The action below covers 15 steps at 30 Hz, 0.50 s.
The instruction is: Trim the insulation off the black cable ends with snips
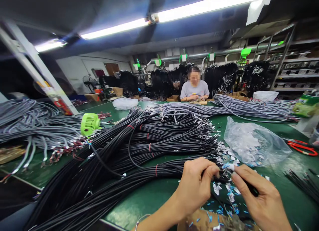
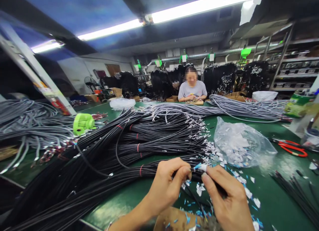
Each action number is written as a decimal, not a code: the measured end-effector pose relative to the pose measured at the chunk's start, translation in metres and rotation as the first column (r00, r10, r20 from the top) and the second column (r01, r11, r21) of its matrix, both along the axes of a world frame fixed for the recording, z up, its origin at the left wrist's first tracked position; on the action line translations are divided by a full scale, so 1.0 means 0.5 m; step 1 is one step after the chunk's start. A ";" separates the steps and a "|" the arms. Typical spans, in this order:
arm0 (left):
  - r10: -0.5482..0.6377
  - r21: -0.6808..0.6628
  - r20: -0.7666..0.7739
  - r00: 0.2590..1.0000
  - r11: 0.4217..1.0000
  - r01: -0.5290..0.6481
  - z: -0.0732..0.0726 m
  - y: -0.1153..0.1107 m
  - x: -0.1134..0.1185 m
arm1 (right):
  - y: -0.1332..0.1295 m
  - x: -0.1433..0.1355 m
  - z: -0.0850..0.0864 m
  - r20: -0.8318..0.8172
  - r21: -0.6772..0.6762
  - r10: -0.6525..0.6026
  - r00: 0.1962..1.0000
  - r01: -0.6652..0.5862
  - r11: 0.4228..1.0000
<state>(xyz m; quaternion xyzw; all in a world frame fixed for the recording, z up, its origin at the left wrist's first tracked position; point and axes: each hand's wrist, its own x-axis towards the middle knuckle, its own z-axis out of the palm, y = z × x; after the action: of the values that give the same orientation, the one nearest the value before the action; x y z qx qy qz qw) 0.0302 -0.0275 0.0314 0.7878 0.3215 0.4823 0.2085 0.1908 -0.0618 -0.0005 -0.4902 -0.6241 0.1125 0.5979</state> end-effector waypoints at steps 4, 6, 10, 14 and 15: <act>-0.005 -0.031 0.034 0.999 1.000 0.006 -0.003 0.001 0.005 | 0.008 0.016 -0.008 -0.023 -0.070 -0.039 0.999 0.037 0.997; 0.012 0.041 0.045 0.999 0.999 -0.014 -0.010 0.002 0.009 | 0.012 0.023 -0.008 -0.023 -0.111 -0.014 1.000 0.012 0.994; 0.016 0.185 0.043 0.999 0.982 -0.024 -0.024 0.001 0.016 | 0.014 0.027 0.005 -0.010 -0.169 0.024 1.000 -0.026 0.985; -0.012 0.221 0.025 1.000 0.975 0.006 -0.027 0.002 0.013 | 0.013 0.027 0.016 -0.033 -0.221 0.057 0.998 -0.063 0.973; -0.021 0.211 0.020 1.000 0.977 0.016 -0.025 0.004 0.012 | 0.013 0.027 0.015 -0.052 -0.232 0.074 0.996 -0.084 0.969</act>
<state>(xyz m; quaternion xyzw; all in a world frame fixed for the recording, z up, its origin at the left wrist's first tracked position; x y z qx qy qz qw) 0.0361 -0.0257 0.0187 0.8030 0.2588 0.5203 0.1320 0.2044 -0.0554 0.0068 -0.5295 -0.6126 0.2193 0.5444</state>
